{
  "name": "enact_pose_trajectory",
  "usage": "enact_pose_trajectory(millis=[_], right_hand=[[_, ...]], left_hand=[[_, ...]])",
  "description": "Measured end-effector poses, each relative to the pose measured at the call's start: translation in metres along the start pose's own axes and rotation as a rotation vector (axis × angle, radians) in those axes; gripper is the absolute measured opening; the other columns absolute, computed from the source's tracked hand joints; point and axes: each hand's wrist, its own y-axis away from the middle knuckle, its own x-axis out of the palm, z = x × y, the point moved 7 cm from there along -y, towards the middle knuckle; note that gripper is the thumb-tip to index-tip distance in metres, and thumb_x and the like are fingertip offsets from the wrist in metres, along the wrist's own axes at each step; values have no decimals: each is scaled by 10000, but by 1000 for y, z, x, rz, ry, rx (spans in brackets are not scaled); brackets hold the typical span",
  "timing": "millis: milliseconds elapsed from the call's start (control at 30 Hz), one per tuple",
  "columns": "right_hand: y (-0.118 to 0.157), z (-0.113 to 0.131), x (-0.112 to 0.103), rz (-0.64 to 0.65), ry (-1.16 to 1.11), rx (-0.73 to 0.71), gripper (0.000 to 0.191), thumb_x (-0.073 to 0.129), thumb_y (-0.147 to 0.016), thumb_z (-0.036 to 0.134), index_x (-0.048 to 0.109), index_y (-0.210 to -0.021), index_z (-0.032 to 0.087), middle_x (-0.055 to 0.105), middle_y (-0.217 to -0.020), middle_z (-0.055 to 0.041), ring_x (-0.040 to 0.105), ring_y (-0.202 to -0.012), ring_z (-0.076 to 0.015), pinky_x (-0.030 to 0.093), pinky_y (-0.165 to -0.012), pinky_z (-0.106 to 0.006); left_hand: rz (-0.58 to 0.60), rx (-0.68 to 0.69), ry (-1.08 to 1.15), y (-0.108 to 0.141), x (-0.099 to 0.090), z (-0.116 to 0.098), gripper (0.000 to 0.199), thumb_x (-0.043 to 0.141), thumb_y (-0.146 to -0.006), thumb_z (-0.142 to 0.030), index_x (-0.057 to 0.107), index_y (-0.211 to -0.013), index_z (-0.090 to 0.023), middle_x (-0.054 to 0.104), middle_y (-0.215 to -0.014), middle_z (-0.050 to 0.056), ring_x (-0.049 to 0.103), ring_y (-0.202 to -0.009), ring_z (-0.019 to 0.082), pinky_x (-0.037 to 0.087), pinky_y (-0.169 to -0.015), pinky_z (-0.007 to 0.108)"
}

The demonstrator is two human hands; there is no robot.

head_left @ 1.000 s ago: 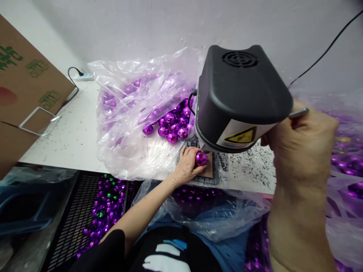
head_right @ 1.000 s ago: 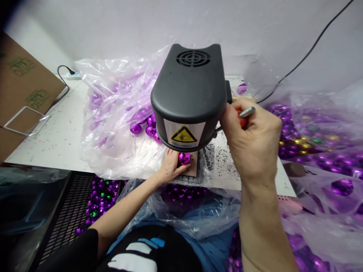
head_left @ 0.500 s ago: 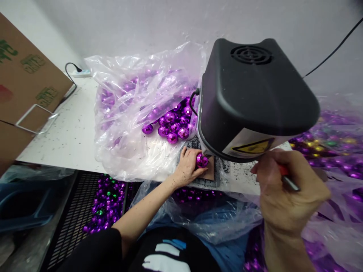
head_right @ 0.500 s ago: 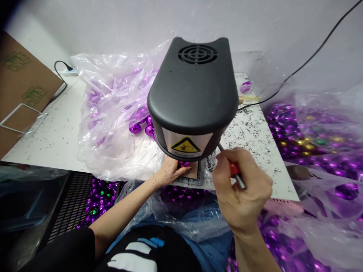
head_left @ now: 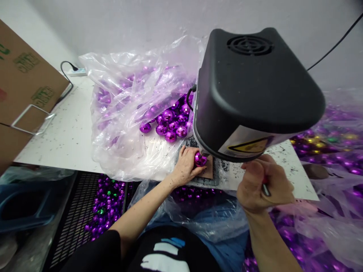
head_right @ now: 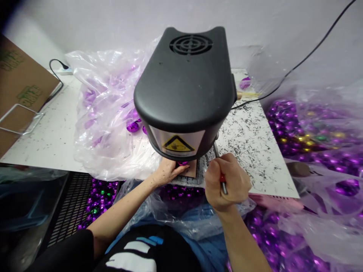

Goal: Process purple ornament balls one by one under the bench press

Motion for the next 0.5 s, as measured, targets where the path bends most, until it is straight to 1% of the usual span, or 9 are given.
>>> enact_pose_trajectory(millis=[200, 300, 433, 500], right_hand=[[8, -3, 3, -38, 0, -8, 93, 524, -851, 174, 546, -770, 136, 475, -615, -2, 514, -627, -81, 366, -574, -226], [12, -6, 3, -54, 2, -9, 94, 516, -856, 191, 561, -791, 141, 488, -624, -7, 506, -616, -84, 369, -562, -225], [20, -12, 4, -86, 10, -34, 86, 514, -859, 210, 576, -842, 153, 532, -667, -20, 534, -655, -96, 404, -575, -230], [24, -14, 5, -82, 17, -46, 91, 517, -860, 219, 579, -850, 153, 547, -679, -23, 550, -668, -100, 420, -578, -232]], left_hand=[[13, 1, -9, -1, 0, -1, 408, 604, -920, -426, 523, -1240, -186, 636, -1183, 108, 562, -1167, 277, 338, -1124, 504], [11, 3, -14, 0, 0, -1, 419, 608, -917, -432, 517, -1244, -186, 636, -1187, 110, 561, -1169, 279, 344, -1121, 501], [1, 11, -29, 0, 0, -1, 450, 611, -915, -423, 484, -1275, -184, 621, -1219, 119, 554, -1184, 285, 347, -1119, 501], [-5, 9, -33, 0, 0, 0, 463, 617, -911, -409, 467, -1290, -189, 617, -1225, 118, 548, -1194, 287, 350, -1117, 501]])
